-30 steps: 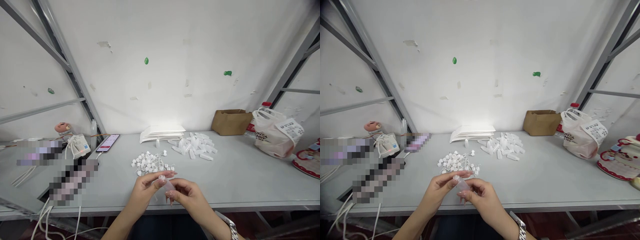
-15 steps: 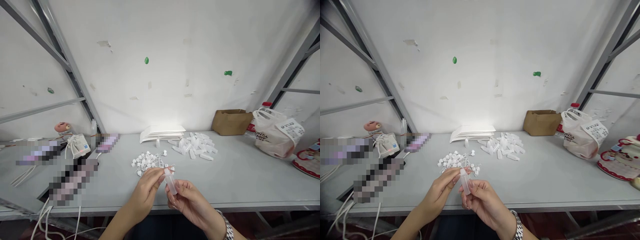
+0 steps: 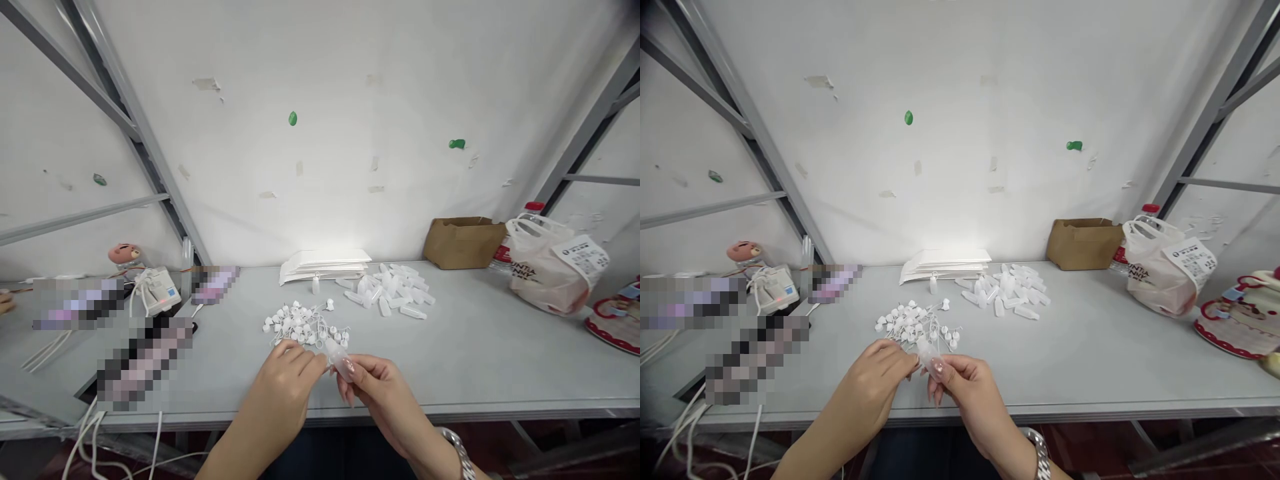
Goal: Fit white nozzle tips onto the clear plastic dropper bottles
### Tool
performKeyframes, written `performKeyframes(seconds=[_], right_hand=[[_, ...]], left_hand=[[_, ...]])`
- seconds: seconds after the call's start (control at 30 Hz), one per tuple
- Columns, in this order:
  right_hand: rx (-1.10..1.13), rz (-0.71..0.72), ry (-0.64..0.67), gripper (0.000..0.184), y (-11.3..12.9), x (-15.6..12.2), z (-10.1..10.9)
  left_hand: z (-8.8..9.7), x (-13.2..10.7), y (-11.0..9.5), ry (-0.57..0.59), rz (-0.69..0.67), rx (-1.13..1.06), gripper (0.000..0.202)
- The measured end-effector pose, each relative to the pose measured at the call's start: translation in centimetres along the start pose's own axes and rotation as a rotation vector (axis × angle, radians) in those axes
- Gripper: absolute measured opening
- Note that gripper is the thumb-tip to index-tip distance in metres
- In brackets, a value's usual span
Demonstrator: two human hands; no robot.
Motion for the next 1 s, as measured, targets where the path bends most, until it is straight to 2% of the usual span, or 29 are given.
performKeyframes(seconds=[0.13, 0.2, 0.27, 0.37, 0.47, 0.57, 0.67, 0.73, 0.8, 0.9, 1.0], right_hand=[[-0.414, 0.218, -0.129, 0.026, 0.6, -0.6, 0.4], [-0.531, 0.324, -0.173, 0.02, 0.9, -1.0, 0.5], [-0.553, 0.347, -0.193, 0.019, 1.2, -1.2, 0.5], [-0.379, 0.168, -0.076, 0.026, 1.5, -0.8, 0.5], [-0.073, -0.037, 0.121, 0.032, 1.7, -0.4, 0.4], [0.244, -0.199, 0.26, 0.033, 1.3, -0.2, 0.5], [0.499, -0.392, 0.349, 0.026, 0.3, -0.2, 0.6], [0.573, -0.468, 0.369, 0.025, -0.3, -0.3, 0.6], [0.583, -0.45, 0.349, 0.025, -0.3, -0.3, 0.6], [0.473, -0.291, 0.261, 0.026, 0.6, -0.2, 0.5], [0.257, -0.146, 0.15, 0.035, 1.8, -0.3, 0.4]], left_hand=[[0.5, -0.1, -0.5, 0.052, -0.015, -0.054, 0.032], [0.7, -0.2, -0.9, 0.051, -0.03, -0.061, 0.032], [0.8, -0.1, -1.2, 0.026, -0.05, -0.055, 0.032], [0.9, 0.1, -1.5, -0.013, -0.064, -0.051, 0.032], [0.9, 0.2, -1.5, 0.008, -0.06, -0.074, 0.033], [0.8, 0.0, -1.4, 0.042, -0.049, -0.1, 0.034], [0.7, -0.2, -1.0, 0.063, -0.045, -0.105, 0.034], [0.4, -0.2, -0.7, 0.075, -0.05, -0.096, 0.035], [0.2, -0.1, -0.5, 0.066, -0.055, -0.078, 0.037], [-0.1, 0.0, -0.4, 0.001, -0.029, -0.08, 0.041], [-0.5, -0.1, -0.3, 0.014, 0.149, -0.253, 0.049]])
Point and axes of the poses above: each hand's wrist, its own x-axis towards the middle knuckle, its own z-axis out of the back of the hand, y = z × x, the point moved 3 cm from there along x, towards the middle knuckle
